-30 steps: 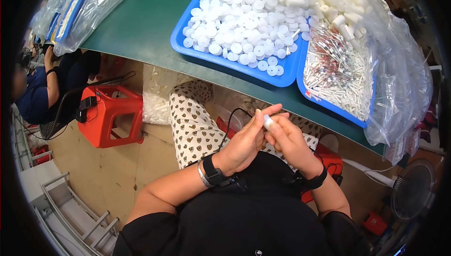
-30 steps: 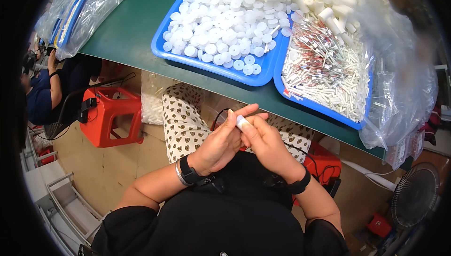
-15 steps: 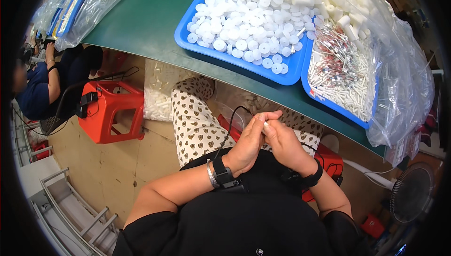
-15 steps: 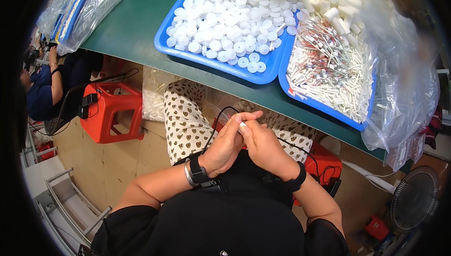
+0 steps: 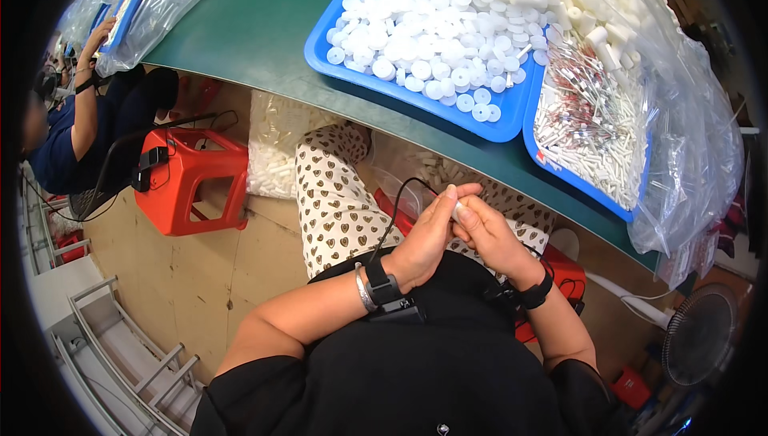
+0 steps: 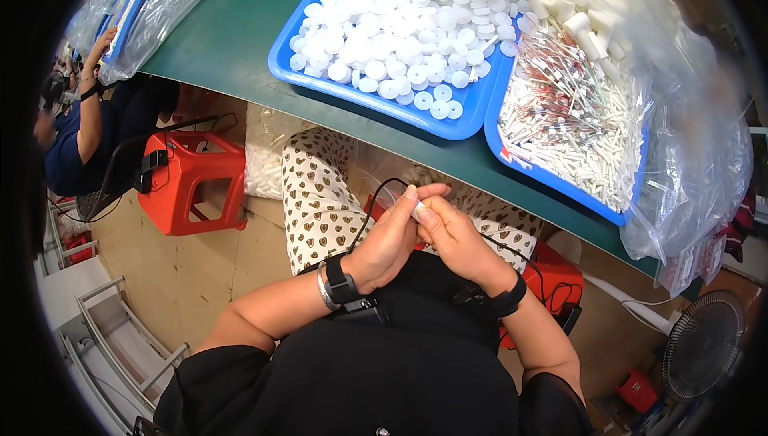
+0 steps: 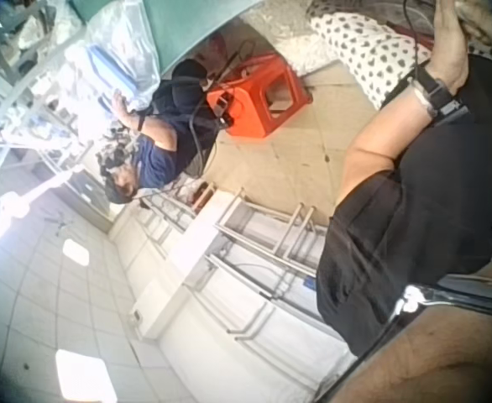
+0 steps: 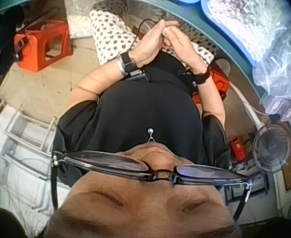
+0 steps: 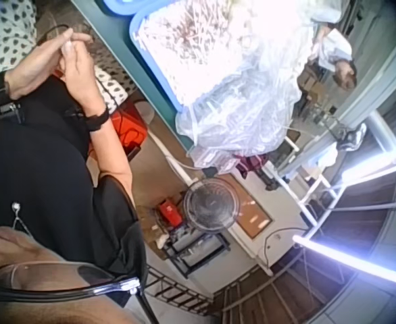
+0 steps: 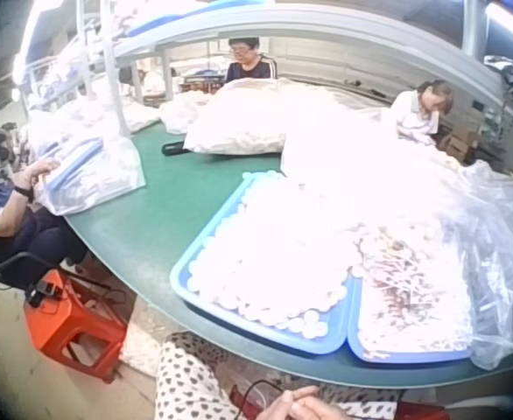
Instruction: The person sits at a table and repeatedly picks up small white plastic discs and thin metal rods from blue trays. They insert the metal rods into the center of the discs to assemble them. The person handles the components one at a time, performing the same insertion action continuously throughout the clip.
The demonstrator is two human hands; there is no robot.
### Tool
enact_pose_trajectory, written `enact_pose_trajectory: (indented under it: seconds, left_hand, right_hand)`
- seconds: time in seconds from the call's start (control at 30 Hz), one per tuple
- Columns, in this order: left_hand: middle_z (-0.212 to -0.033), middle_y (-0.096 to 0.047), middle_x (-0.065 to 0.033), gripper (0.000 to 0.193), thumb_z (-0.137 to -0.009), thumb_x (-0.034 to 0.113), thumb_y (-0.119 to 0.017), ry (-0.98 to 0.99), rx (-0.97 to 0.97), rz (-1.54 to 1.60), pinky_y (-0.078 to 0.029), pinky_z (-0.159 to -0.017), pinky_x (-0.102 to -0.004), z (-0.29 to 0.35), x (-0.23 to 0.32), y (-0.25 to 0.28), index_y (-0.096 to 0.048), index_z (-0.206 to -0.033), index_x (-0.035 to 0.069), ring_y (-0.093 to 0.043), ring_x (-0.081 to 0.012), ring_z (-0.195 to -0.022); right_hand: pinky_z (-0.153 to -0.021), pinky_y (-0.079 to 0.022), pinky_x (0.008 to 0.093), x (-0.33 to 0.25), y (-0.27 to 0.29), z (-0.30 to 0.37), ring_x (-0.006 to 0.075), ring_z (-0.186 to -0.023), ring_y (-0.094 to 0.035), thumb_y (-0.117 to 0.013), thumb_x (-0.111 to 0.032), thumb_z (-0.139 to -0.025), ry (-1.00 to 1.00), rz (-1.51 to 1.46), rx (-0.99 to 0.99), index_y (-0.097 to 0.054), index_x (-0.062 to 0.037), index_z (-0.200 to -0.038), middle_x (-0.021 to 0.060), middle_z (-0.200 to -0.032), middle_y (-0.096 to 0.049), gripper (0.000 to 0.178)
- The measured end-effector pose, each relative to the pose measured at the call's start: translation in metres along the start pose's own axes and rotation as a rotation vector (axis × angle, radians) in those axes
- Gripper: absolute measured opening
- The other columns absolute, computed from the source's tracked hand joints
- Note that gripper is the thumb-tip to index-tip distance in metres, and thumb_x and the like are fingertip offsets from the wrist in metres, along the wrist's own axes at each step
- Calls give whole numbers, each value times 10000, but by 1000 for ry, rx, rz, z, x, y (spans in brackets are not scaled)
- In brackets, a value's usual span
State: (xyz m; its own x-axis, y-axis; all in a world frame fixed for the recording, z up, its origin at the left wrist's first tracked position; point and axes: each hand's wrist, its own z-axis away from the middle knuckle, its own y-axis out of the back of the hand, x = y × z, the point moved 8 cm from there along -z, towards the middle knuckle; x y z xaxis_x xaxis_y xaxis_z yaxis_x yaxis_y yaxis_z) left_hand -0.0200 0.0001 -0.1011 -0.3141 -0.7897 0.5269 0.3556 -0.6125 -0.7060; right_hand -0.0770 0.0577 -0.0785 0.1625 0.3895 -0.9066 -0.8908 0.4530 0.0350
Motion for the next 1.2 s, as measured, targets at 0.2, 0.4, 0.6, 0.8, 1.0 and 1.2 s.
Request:
enact_pose_trajectory:
  seconds: [0.2, 0.4, 0.6, 0.8, 1.0, 1.2]
  left_hand:
    - [-1372, -507, -129, 618, -1066, 516, -224, -15, 36, 8, -416, -1046, -359, -1, -17, 6, -389, -1443, 55, -552, -178, -1171]
    - [-1444, -454, -135, 702, -1040, 567, -238, 113, 53, 1, -363, -1128, -399, -1, -26, 18, -304, -1496, 36, -485, -201, -1278]
    - [-1406, -510, -135, 535, -1074, 407, -367, 324, -22, -307, -406, -1073, -344, 6, -25, 28, -445, -1409, -3, -490, -209, -1294]
    - [-1313, -588, -115, 390, -1063, 260, -455, 98, -228, -490, -447, -1035, -309, 13, 35, -14, -514, -1338, -10, -583, -177, -1180]
    - [-1219, -635, -103, 326, -1047, 199, -491, -166, -192, -608, -523, -872, -303, 17, 107, -38, -541, -1299, -3, -641, -157, -1041]
    - [-1095, -663, -95, 263, -964, 99, -611, -685, -45, -1159, -499, -852, -317, 10, 169, -69, -600, -1210, 7, -627, -201, -948]
  right_hand:
    - [-547, -399, 270, 7, 1, -3, 85, -587, -431, -455, -288, -1063, 115, 117, 59, -555, 20, -1076, -33, -712, -488, 324]
    - [-632, -439, 251, 35, 8, -10, 97, -686, -514, -481, -335, -1049, -234, -260, -76, -600, 3, -1074, 0, -789, -566, 360]
    - [-841, -496, 448, 39, 34, -52, 406, -940, -633, -635, -292, -932, 298, 530, 225, -615, -22, -1197, 235, -1048, -658, 379]
    - [-839, -493, 440, 119, 41, -54, 365, -940, -654, -521, -347, -953, -211, 788, -64, -679, 4, -1022, 223, -1006, -685, 392]
    - [-729, -560, 441, 118, 45, -11, 335, -853, -707, -551, -213, -913, -233, 1281, -128, -728, -39, -854, 173, -874, -714, 255]
    - [-601, -503, 425, -89, 43, 40, 352, -680, -654, -621, -286, -942, 270, 907, 24, -679, -64, -859, 156, -741, -663, 244]
